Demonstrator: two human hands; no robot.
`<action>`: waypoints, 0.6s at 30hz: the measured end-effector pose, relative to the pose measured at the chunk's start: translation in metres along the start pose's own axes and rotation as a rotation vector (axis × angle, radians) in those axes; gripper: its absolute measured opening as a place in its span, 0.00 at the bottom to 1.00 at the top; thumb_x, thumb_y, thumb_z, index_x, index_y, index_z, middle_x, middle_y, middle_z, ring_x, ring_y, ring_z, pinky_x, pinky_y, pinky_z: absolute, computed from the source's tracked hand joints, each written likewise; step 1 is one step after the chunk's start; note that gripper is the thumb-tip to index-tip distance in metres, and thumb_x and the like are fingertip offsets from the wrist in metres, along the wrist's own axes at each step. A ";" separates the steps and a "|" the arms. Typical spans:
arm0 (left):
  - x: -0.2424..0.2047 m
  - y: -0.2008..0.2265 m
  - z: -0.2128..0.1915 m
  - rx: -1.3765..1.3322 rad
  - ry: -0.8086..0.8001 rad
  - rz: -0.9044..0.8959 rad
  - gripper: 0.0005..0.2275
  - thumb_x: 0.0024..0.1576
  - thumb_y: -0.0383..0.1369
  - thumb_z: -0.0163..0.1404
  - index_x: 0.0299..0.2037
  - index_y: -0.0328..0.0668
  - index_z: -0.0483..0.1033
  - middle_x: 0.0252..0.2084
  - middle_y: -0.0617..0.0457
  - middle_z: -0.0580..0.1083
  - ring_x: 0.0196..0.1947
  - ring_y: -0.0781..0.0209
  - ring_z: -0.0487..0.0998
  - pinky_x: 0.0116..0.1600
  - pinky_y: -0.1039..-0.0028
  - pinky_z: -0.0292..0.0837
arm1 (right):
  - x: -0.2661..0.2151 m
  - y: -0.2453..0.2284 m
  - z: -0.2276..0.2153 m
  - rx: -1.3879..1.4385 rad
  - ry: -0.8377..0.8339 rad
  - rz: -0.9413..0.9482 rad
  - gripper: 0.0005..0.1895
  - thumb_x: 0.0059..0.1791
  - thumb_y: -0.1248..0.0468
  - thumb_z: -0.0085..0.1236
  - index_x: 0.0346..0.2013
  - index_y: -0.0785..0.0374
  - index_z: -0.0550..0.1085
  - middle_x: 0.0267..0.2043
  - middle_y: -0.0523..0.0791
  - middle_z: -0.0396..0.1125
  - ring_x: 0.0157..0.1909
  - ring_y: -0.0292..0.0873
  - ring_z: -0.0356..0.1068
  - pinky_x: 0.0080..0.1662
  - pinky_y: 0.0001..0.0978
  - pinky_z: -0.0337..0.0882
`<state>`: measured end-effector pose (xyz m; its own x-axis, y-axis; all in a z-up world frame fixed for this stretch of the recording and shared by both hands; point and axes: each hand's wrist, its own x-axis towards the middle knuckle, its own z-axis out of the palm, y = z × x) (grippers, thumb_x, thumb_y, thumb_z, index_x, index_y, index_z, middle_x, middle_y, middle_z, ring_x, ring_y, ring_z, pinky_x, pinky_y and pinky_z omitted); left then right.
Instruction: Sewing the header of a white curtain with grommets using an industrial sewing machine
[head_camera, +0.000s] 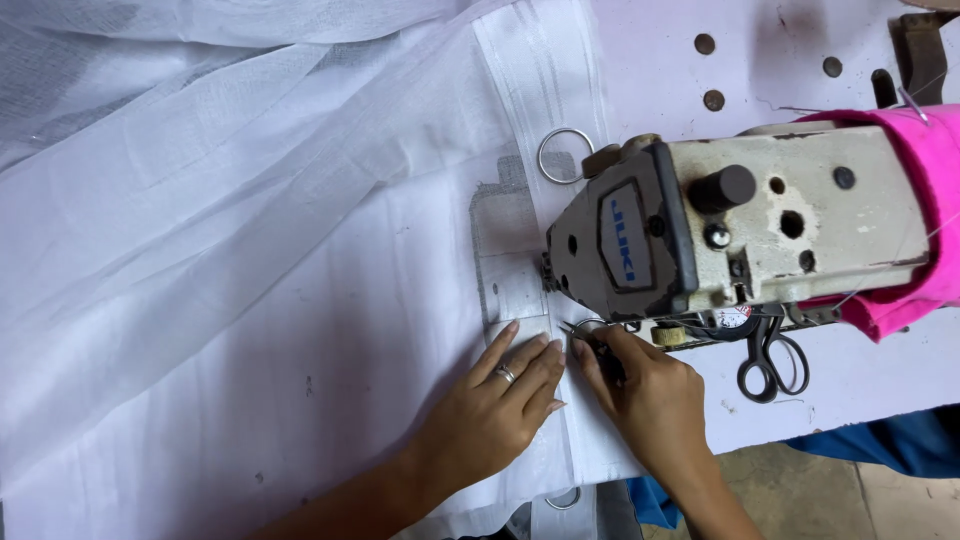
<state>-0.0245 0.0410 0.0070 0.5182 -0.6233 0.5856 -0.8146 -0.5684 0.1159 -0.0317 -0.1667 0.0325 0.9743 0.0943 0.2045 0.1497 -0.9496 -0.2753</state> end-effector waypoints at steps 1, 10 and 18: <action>0.000 -0.001 -0.001 -0.005 -0.001 -0.003 0.15 0.66 0.37 0.56 0.54 0.31 0.80 0.55 0.44 0.80 0.59 0.51 0.79 0.71 0.53 0.67 | -0.001 0.001 0.002 -0.002 -0.005 0.001 0.08 0.51 0.52 0.61 0.39 0.49 0.78 0.29 0.41 0.77 0.25 0.46 0.74 0.23 0.41 0.66; -0.004 -0.001 0.005 -0.073 0.037 -0.042 0.13 0.68 0.34 0.52 0.53 0.30 0.80 0.57 0.40 0.79 0.61 0.48 0.78 0.73 0.50 0.65 | 0.002 0.000 0.008 -0.219 -0.073 0.015 0.09 0.52 0.48 0.58 0.42 0.45 0.75 0.32 0.37 0.75 0.23 0.55 0.72 0.20 0.50 0.63; -0.006 0.000 0.008 -0.094 0.027 -0.055 0.11 0.68 0.32 0.52 0.53 0.30 0.80 0.57 0.40 0.79 0.61 0.50 0.79 0.75 0.48 0.62 | 0.003 -0.005 0.009 -0.200 -0.121 0.070 0.10 0.54 0.48 0.54 0.43 0.47 0.73 0.33 0.38 0.75 0.24 0.59 0.71 0.22 0.54 0.64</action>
<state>-0.0260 0.0406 -0.0028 0.5570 -0.5770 0.5974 -0.8063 -0.5480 0.2226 -0.0282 -0.1592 0.0264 0.9960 0.0502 0.0743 0.0569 -0.9942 -0.0910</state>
